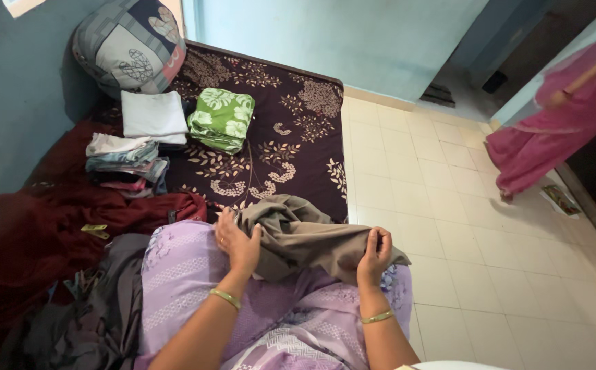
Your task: The person folds a pair of tan trousers by hand while sitting on a bed.
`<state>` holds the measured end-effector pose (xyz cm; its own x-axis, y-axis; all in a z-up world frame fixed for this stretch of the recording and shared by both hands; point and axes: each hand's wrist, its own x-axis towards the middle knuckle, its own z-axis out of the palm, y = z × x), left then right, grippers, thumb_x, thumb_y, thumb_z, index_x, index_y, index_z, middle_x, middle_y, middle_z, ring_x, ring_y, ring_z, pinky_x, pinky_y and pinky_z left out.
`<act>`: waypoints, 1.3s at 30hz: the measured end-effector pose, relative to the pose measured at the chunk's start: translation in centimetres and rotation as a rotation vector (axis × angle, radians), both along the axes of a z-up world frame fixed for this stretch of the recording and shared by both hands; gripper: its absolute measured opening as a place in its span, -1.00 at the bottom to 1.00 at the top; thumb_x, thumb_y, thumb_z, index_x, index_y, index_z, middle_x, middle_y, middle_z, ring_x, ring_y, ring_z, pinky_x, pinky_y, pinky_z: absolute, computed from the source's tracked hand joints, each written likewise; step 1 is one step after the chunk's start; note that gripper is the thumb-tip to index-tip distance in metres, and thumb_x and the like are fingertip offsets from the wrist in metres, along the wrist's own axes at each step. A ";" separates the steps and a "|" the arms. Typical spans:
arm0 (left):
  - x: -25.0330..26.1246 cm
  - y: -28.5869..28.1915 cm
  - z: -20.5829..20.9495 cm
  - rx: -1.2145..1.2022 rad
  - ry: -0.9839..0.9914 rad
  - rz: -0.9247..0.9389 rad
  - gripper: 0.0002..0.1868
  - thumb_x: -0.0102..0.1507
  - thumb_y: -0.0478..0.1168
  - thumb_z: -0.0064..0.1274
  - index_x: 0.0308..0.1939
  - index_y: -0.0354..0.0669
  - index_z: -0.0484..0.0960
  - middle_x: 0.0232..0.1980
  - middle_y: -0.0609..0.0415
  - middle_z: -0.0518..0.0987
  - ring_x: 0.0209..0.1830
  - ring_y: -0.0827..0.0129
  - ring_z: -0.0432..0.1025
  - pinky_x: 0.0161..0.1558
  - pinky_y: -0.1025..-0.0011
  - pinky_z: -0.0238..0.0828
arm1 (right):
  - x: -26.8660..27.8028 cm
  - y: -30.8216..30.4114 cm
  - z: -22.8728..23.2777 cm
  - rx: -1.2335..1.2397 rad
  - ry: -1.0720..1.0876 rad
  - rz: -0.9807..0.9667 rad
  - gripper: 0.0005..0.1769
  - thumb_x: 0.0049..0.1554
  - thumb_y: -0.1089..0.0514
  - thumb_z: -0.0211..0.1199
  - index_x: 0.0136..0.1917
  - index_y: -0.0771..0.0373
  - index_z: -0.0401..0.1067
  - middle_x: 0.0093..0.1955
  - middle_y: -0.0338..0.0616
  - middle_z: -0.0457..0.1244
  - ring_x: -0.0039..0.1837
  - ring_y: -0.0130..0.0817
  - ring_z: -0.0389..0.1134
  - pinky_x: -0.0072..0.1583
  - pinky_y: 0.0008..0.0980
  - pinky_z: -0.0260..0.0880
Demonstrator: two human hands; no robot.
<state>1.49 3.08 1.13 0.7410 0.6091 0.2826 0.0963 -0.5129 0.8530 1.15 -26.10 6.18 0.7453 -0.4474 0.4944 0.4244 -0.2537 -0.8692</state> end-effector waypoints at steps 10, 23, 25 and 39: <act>2.2 -4.9 -11.2 -0.929 0.117 0.047 0.20 0.15 -0.05 0.40 0.53 -0.37 -0.19 0.53 -0.25 -0.01 0.54 0.06 -0.08 0.47 0.18 -0.10 | 0.6 0.0 -0.5 0.050 0.044 0.014 -0.77 0.35 0.07 0.14 0.01 0.30 0.40 -0.08 -0.33 0.23 -0.01 -0.53 0.17 0.11 -0.52 0.23; 10.5 12.2 5.4 -1.523 -0.405 -0.396 -0.62 0.43 0.03 -0.13 0.12 -0.12 0.61 0.08 0.13 0.65 0.08 0.28 0.52 0.21 0.20 0.43 | 5.0 -2.5 5.7 -0.349 0.070 0.030 -0.82 0.16 0.09 0.40 -0.02 0.19 0.52 -0.11 -0.33 0.34 -0.06 -0.53 0.30 0.01 -0.50 0.34; 10.9 17.3 9.3 -1.429 -0.711 -0.467 -0.61 0.45 0.06 -0.05 0.14 -0.14 0.58 0.09 0.06 0.63 0.10 0.24 0.51 0.19 0.24 0.50 | 6.6 -5.1 7.7 -0.347 0.073 -0.201 -0.82 0.21 0.09 0.42 -0.01 0.21 0.53 -0.14 -0.29 0.28 -0.13 -0.49 0.22 -0.04 -0.47 0.28; 11.0 21.3 -5.9 -0.542 -0.391 -0.006 -0.60 0.30 -0.30 0.11 0.20 -0.31 0.48 0.17 -0.02 0.51 0.12 0.35 0.42 0.19 0.38 0.37 | 7.1 -5.1 2.5 -0.585 0.020 -0.119 -0.86 0.13 0.15 0.43 -0.05 0.20 0.56 -0.22 -0.22 0.24 -0.22 -0.41 0.23 -0.13 -0.38 0.27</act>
<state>12.50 24.36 -4.79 0.6498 0.7368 0.1866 -0.2743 -0.0016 0.9617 8.21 -31.19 8.64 0.7183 -0.1860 0.6704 0.3487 -0.7375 -0.5783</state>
